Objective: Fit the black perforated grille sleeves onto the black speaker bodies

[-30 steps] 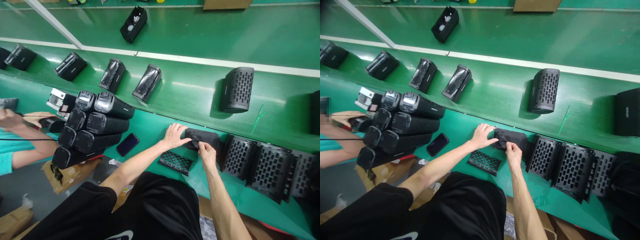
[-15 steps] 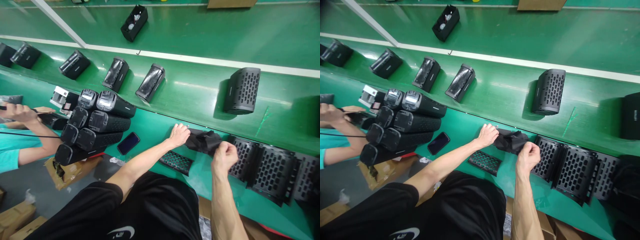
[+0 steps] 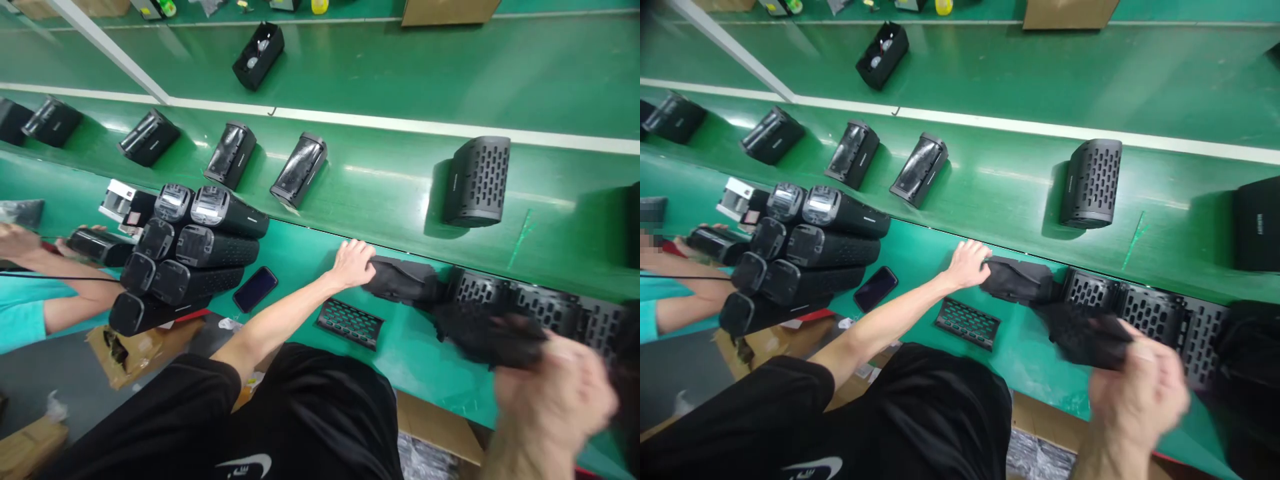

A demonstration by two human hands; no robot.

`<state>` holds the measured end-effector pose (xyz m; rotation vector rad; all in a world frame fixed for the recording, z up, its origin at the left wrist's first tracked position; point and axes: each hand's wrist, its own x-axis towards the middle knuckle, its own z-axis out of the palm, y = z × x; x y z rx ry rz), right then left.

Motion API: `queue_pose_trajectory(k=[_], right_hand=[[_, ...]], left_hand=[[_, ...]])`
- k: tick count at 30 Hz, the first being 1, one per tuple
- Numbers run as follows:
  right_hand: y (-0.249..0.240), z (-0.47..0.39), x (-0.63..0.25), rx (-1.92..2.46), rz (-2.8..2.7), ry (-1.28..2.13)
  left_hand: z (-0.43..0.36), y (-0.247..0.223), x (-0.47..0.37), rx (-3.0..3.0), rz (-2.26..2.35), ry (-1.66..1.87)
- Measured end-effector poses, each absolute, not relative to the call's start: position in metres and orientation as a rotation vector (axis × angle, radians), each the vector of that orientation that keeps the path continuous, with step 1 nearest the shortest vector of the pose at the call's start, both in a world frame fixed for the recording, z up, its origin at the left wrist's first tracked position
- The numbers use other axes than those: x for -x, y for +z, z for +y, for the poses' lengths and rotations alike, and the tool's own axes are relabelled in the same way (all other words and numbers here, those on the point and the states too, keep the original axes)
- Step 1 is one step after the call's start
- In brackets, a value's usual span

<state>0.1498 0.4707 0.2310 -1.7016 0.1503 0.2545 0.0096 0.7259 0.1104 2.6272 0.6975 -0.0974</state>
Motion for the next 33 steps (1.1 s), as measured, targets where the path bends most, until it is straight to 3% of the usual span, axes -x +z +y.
queue_pose_trajectory(k=[6, 12, 20, 25, 33], right_hand=[[0.182, 0.478, -0.09, 1.582, 0.169, 0.615], [0.154, 0.47, -0.082, 1.445, 0.397, 0.763], [0.146, 0.485, -0.072, 1.263, 0.497, 0.986], [0.151, 0.485, -0.056, 1.217, 0.488, 1.113], [0.164, 0.485, -0.035, 1.521, 0.13, 1.075]], left_hand=[[0.755, 0.106, 0.017, -2.585, 0.802, -0.264], [0.739, 0.124, -0.005, -2.454, 0.552, -0.087], [0.677, 0.167, 0.015, -1.528, 0.319, -0.284], [0.655, 0.159, 0.036, -1.325, 0.564, -0.165], [0.659, 0.161, 0.056, -1.296, 0.496, -0.31]])
